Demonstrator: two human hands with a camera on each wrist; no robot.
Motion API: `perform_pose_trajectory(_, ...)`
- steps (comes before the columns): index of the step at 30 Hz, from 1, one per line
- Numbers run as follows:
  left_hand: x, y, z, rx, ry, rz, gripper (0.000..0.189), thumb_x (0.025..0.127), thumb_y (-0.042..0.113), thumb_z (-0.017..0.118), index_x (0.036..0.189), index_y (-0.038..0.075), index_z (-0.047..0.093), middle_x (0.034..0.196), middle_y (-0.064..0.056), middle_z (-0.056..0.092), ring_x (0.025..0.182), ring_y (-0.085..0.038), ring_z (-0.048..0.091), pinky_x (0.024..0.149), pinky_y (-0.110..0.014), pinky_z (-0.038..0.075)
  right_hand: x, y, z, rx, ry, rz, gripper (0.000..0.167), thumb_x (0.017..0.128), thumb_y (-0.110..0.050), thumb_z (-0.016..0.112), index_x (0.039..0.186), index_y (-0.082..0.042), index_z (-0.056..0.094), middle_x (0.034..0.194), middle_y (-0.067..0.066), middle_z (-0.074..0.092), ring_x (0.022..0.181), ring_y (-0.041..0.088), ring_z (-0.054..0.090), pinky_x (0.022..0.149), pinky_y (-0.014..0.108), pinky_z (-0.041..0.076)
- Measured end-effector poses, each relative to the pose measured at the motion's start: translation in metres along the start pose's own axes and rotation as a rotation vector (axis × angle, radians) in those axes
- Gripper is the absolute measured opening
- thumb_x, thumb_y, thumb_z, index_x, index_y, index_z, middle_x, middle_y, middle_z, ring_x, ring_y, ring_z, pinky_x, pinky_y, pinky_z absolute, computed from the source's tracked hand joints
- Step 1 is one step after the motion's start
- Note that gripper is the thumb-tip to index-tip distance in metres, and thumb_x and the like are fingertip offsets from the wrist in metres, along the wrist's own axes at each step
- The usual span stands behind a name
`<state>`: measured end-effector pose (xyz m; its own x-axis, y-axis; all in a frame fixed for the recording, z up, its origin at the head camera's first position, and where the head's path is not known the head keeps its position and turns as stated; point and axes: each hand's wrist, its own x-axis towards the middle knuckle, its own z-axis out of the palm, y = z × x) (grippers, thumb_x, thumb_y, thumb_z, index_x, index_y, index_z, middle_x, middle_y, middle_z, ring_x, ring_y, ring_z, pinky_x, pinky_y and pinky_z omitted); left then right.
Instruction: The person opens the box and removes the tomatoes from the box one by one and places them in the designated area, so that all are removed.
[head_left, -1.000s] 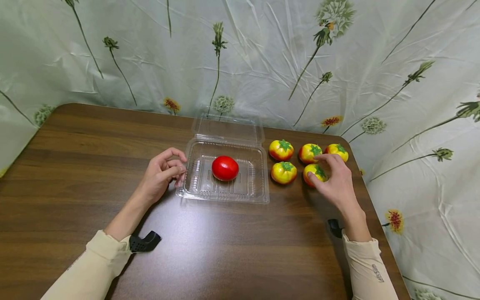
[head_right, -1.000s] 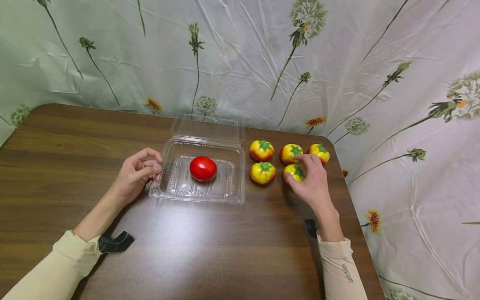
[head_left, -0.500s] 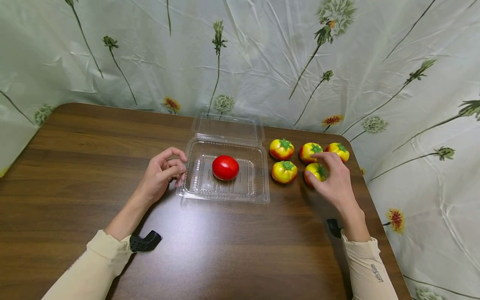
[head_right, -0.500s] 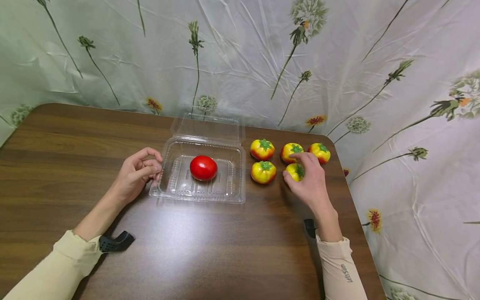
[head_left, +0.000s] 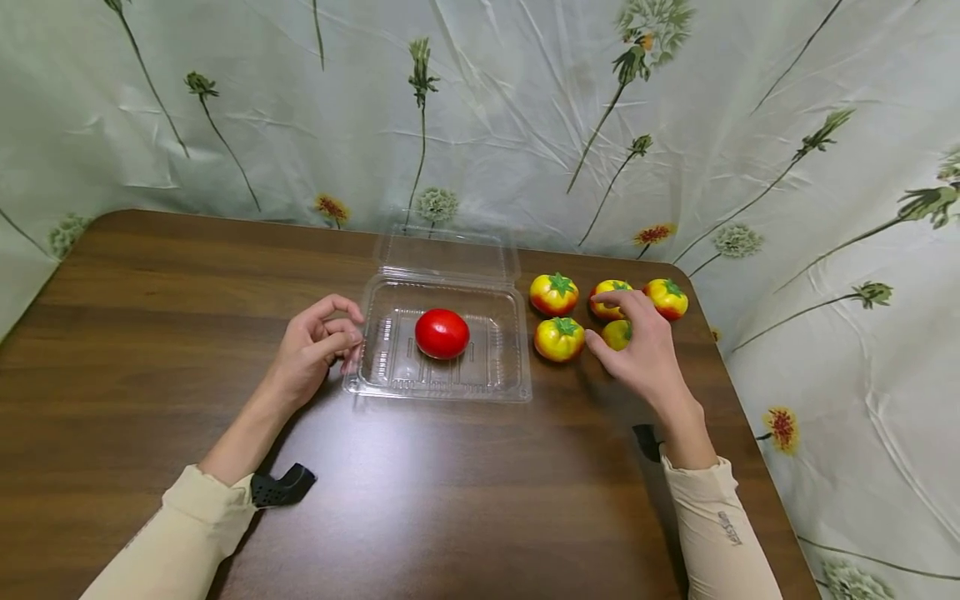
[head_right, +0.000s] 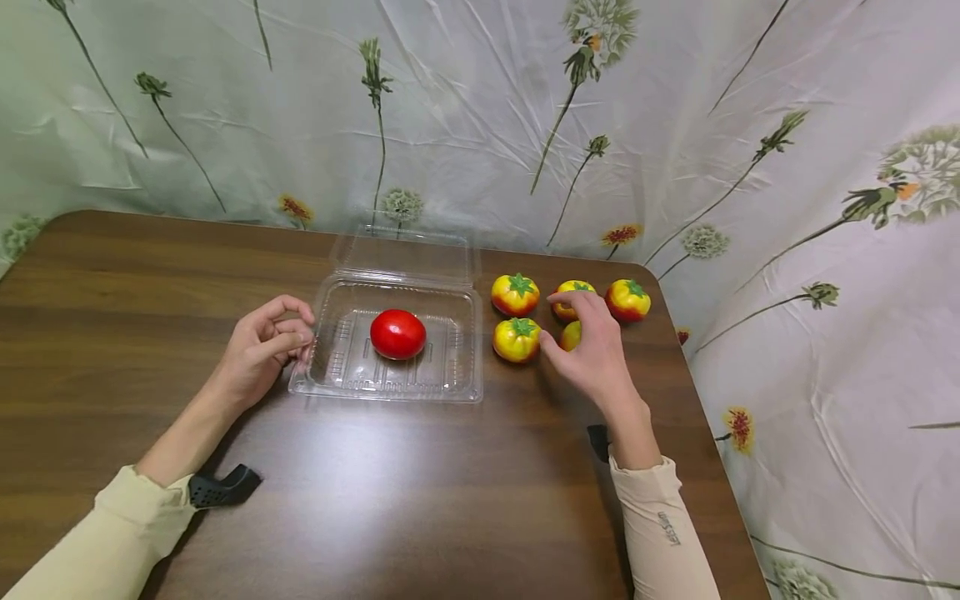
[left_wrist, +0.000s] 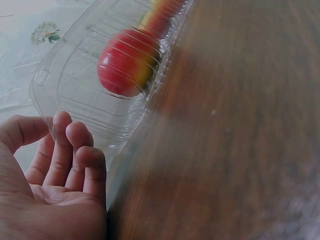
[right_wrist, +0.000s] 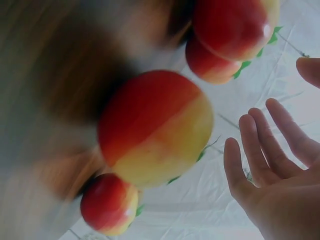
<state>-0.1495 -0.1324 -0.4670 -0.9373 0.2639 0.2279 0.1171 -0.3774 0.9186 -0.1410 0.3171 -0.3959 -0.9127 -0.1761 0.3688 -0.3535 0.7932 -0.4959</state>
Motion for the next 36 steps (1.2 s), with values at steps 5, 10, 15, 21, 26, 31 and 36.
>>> perform_pose_trajectory(5,-0.002,0.0,-0.001,-0.009,-0.005,-0.003,0.018,0.097,-0.019,0.048,0.107,-0.005,0.055,0.069,-0.007,0.066,0.052,-0.016,0.059,0.044,-0.028,0.046,0.008,-0.011,0.006,0.012,-0.03,-0.026,0.043,0.085,-0.014,0.082,0.125,-0.005,0.068,0.124,0.014,0.068,0.116,0.032,0.061,0.102,0.052,0.051)
perform_pose_trajectory(10,-0.003,0.0,-0.003,-0.028,-0.016,0.002,0.02,0.097,-0.019,0.047,0.108,-0.004,0.055,0.07,-0.006,0.066,0.053,-0.016,0.06,0.044,-0.027,0.045,0.018,-0.022,0.009,0.035,-0.061,-0.058,0.045,0.086,-0.014,0.08,0.129,-0.005,0.067,0.127,0.012,0.069,0.118,0.035,0.062,0.102,0.052,0.051)
perform_pose_trajectory(15,-0.003,0.0,-0.004,-0.041,-0.035,-0.008,0.021,0.097,-0.019,0.047,0.108,-0.003,0.055,0.07,-0.006,0.067,0.054,-0.014,0.062,0.045,-0.025,0.047,0.027,-0.033,0.015,0.045,-0.093,-0.075,0.047,0.087,-0.014,0.079,0.131,-0.006,0.065,0.128,0.013,0.069,0.115,0.032,0.062,0.099,0.048,0.05)
perform_pose_trajectory(21,-0.002,0.001,-0.004,-0.032,-0.034,-0.03,0.023,0.097,-0.019,0.046,0.108,-0.001,0.056,0.07,-0.005,0.068,0.054,-0.013,0.062,0.046,-0.024,0.048,0.037,-0.052,0.024,0.06,-0.144,-0.101,0.045,0.089,-0.021,0.078,0.13,-0.006,0.066,0.126,0.012,0.069,0.117,0.032,0.062,0.097,0.05,0.051)
perform_pose_trajectory(26,-0.001,0.002,-0.003,-0.025,-0.029,-0.029,0.023,0.097,-0.019,0.047,0.107,-0.001,0.056,0.069,-0.005,0.067,0.053,-0.013,0.061,0.045,-0.025,0.048,0.046,-0.069,0.032,0.074,-0.195,-0.125,0.044,0.089,-0.021,0.078,0.129,-0.005,0.067,0.128,0.013,0.068,0.119,0.033,0.061,0.105,0.049,0.049)
perform_pose_trajectory(31,0.0,0.001,-0.002,-0.022,-0.022,-0.012,0.02,0.096,-0.019,0.048,0.107,-0.004,0.055,0.069,-0.006,0.067,0.052,-0.014,0.059,0.044,-0.027,0.046,0.054,-0.087,0.041,0.069,-0.25,-0.132,0.046,0.09,-0.024,0.077,0.131,-0.007,0.066,0.129,0.01,0.067,0.121,0.031,0.06,0.105,0.047,0.049)
perform_pose_trajectory(36,0.0,0.002,-0.001,-0.018,-0.024,-0.02,0.02,0.096,-0.019,0.048,0.107,-0.003,0.055,0.069,-0.005,0.067,0.053,-0.012,0.06,0.044,-0.026,0.047,0.062,-0.106,0.051,0.069,-0.311,-0.16,0.044,0.092,-0.024,0.077,0.131,-0.007,0.066,0.128,0.009,0.067,0.119,0.03,0.06,0.104,0.045,0.05)
